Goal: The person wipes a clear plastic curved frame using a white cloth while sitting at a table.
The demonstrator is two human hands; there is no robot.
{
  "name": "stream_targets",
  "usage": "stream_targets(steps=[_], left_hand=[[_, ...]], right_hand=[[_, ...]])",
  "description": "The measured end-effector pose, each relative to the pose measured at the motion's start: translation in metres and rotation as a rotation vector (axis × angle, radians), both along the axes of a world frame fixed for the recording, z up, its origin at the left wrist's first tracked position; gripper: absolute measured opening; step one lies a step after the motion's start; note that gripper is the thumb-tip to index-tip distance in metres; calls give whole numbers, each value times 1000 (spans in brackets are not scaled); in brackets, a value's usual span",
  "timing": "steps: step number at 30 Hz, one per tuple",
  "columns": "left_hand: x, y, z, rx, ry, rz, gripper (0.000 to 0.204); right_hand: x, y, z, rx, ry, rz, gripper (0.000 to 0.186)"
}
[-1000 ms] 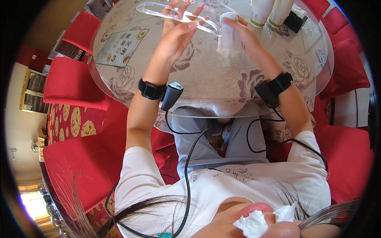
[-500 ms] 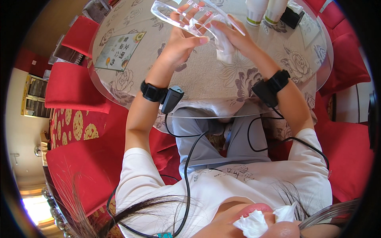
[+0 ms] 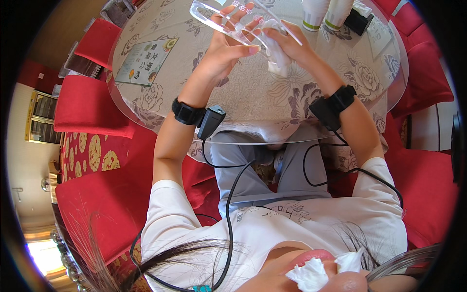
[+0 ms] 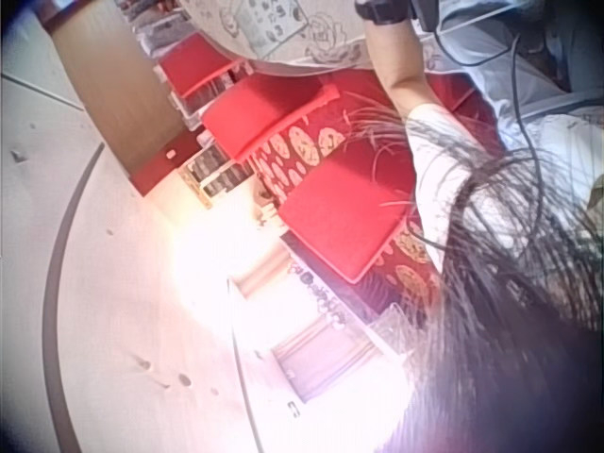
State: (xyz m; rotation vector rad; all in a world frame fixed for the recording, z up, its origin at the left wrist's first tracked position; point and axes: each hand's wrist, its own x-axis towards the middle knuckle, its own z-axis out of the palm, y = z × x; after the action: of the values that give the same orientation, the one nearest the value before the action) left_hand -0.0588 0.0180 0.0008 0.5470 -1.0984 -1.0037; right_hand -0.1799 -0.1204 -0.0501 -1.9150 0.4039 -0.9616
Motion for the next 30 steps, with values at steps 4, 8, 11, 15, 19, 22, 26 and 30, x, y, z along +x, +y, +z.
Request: stream_targets(steps=[4,8,11,15,19,22,26,30], left_hand=[[-1,0,0,20,8,15,102],[-3,-1,3,7,11,-32,104],[-1,-2,3,7,0,-7,104],[4,-2,4,-49,-94,-18,93],[0,-1,3,-23,-71,-1,103],[8,-3,4,-36,-156,-15,80],[8,-3,3,-34,-175,-8,80],[7,-2,5,-17,-107,-35,79]], right_hand=[[-3,-1,1,7,12,-2,37],[-5,-6,-1,-22,-19,28,35],[-4,-5,-1,-56,-9,28,31],[-4,3,4,-35,5,12,29],[-3,5,6,36,40,-27,28],[-3,2,3,6,9,-10,27],[-4,-4,-1,-12,21,-23,30],[-6,-9,-2,12,33,12,35]])
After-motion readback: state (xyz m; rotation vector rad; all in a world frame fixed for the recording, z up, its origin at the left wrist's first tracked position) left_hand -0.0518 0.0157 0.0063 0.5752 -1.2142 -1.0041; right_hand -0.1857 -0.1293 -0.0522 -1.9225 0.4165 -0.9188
